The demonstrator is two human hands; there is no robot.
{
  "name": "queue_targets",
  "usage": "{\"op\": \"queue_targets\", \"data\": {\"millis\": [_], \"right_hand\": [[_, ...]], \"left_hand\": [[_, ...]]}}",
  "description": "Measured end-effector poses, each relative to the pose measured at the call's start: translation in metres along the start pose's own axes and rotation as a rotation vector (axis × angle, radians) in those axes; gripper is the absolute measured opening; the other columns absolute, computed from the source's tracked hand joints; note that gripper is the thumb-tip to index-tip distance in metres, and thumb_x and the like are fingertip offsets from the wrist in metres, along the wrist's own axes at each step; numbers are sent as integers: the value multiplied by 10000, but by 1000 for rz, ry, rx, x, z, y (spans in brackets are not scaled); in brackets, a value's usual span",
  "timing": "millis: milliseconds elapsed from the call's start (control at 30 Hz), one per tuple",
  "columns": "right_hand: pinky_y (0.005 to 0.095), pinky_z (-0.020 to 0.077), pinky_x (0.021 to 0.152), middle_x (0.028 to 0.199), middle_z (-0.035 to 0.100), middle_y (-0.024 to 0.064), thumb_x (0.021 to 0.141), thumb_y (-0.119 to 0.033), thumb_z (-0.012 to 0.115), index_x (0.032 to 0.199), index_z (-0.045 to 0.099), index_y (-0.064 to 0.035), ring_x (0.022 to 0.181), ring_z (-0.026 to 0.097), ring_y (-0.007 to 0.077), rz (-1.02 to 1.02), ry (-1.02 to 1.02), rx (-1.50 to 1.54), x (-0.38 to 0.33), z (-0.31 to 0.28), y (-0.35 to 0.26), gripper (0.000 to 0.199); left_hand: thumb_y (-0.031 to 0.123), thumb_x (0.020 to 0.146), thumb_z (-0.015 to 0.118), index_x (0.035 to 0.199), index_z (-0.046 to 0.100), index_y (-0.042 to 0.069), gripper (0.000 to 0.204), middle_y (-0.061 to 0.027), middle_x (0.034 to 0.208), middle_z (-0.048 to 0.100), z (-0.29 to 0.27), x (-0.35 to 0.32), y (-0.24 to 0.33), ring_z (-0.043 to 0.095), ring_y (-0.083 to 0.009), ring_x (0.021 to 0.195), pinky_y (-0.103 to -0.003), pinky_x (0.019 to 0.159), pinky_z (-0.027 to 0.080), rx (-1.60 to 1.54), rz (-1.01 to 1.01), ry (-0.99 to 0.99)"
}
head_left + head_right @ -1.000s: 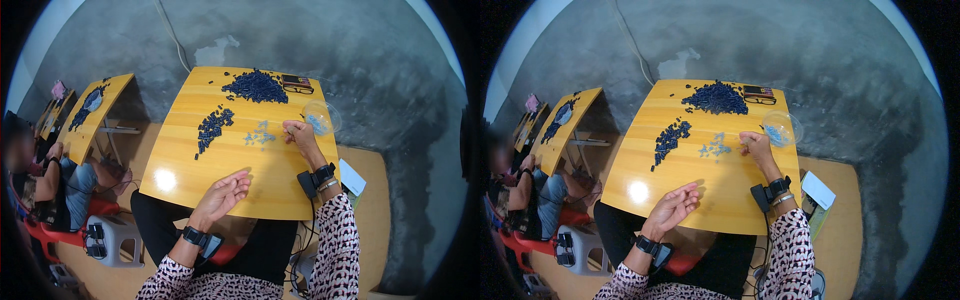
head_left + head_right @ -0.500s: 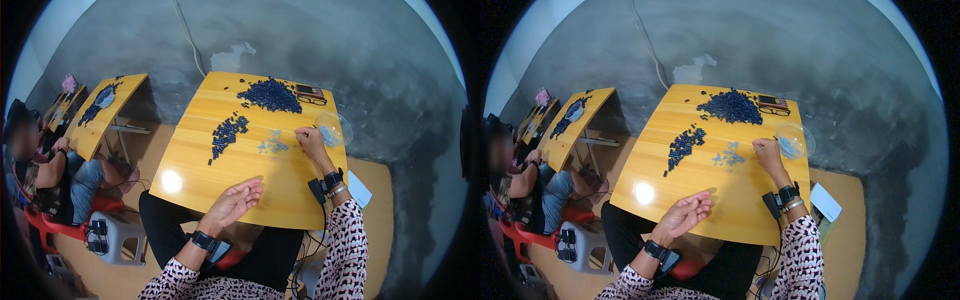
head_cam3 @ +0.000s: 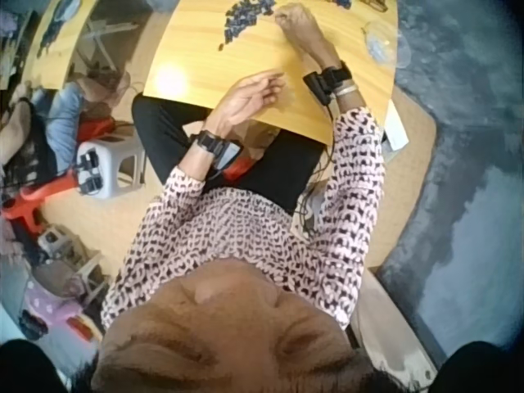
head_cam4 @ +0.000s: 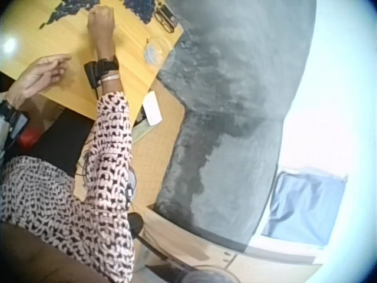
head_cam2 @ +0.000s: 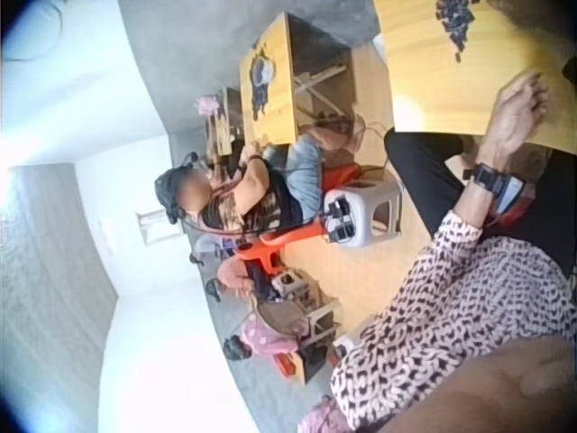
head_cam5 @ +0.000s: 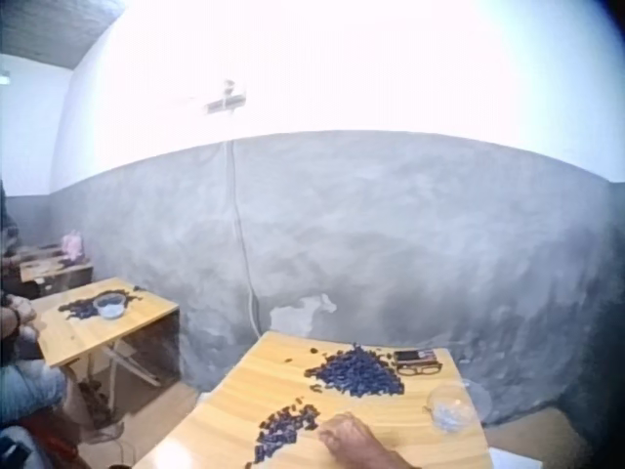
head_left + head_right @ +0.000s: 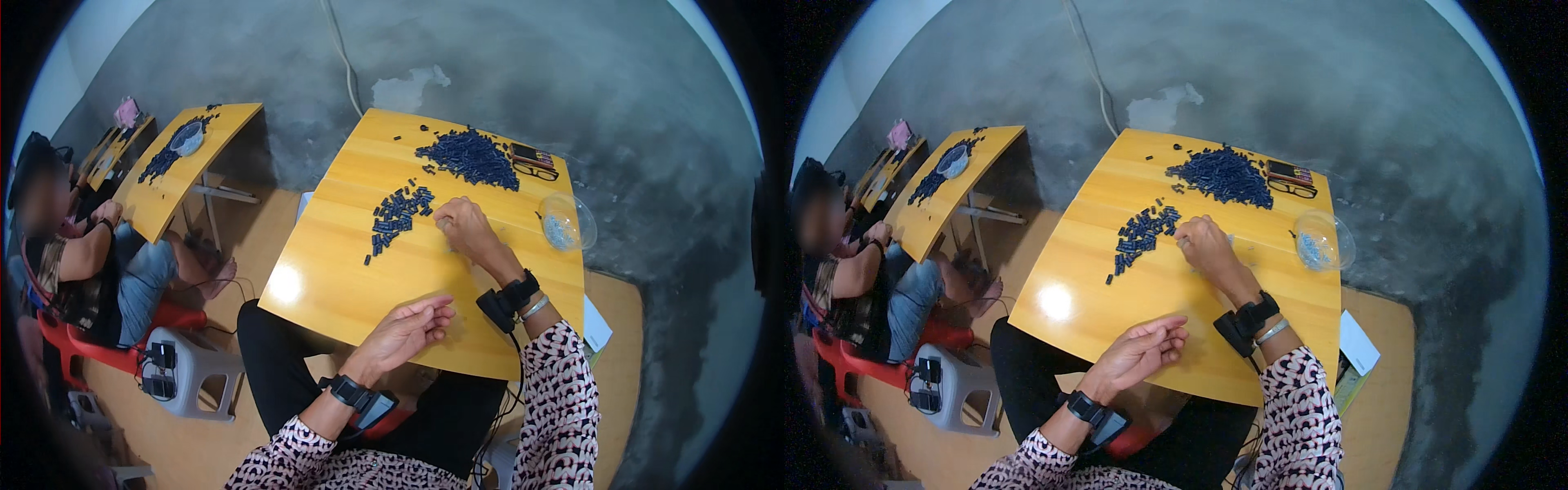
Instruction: Assembling small plastic components by manually inserting blue pieces into black housings.
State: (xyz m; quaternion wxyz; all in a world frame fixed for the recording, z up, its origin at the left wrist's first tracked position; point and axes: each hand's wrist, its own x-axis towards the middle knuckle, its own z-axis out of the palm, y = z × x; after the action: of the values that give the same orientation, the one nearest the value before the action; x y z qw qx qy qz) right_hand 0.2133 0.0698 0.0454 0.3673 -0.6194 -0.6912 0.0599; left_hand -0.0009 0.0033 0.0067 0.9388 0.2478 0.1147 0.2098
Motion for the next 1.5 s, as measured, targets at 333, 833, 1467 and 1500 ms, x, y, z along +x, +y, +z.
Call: {"op": "queue_targets", "data": {"millis": [333, 833, 1467, 1500], "right_hand": [[352, 443, 759, 804, 556, 116, 711, -4, 638, 932, 674, -18, 863, 502, 286, -415, -286, -15, 0, 54, -60, 225], [349, 475, 716, 799, 555, 98, 732, -31, 578, 841, 663, -12, 861, 516, 268, -521, -360, -116, -2, 66, -55, 139], [331, 483, 655, 837, 641, 125, 717, -4, 641, 885, 646, -3, 759, 606, 253, -80, 41, 242, -102, -17, -76, 169], [350, 484, 666, 818, 644, 125, 729, -23, 635, 871, 641, -10, 771, 601, 272, -69, 56, 249, -105, -18, -77, 143]], "left_hand": [[12, 889, 526, 947, 633, 11, 122, -80, 1014, 591, -14, 1, -9, 545, -148, 851, -282, 815, 449, -52, 11, -40], [3, 878, 528, 862, 609, 51, 96, -51, 965, 594, -10, -1, -7, 541, -140, 833, -284, 773, 454, -104, 56, 13], [36, 911, 540, 1030, 580, 29, 126, -52, 938, 603, 0, 6, -13, 565, -115, 813, -234, 738, 477, -91, 319, 125], [42, 911, 543, 1056, 578, 23, 150, -50, 932, 603, -4, 6, -14, 565, -112, 813, -232, 737, 478, -60, 321, 119]]}}
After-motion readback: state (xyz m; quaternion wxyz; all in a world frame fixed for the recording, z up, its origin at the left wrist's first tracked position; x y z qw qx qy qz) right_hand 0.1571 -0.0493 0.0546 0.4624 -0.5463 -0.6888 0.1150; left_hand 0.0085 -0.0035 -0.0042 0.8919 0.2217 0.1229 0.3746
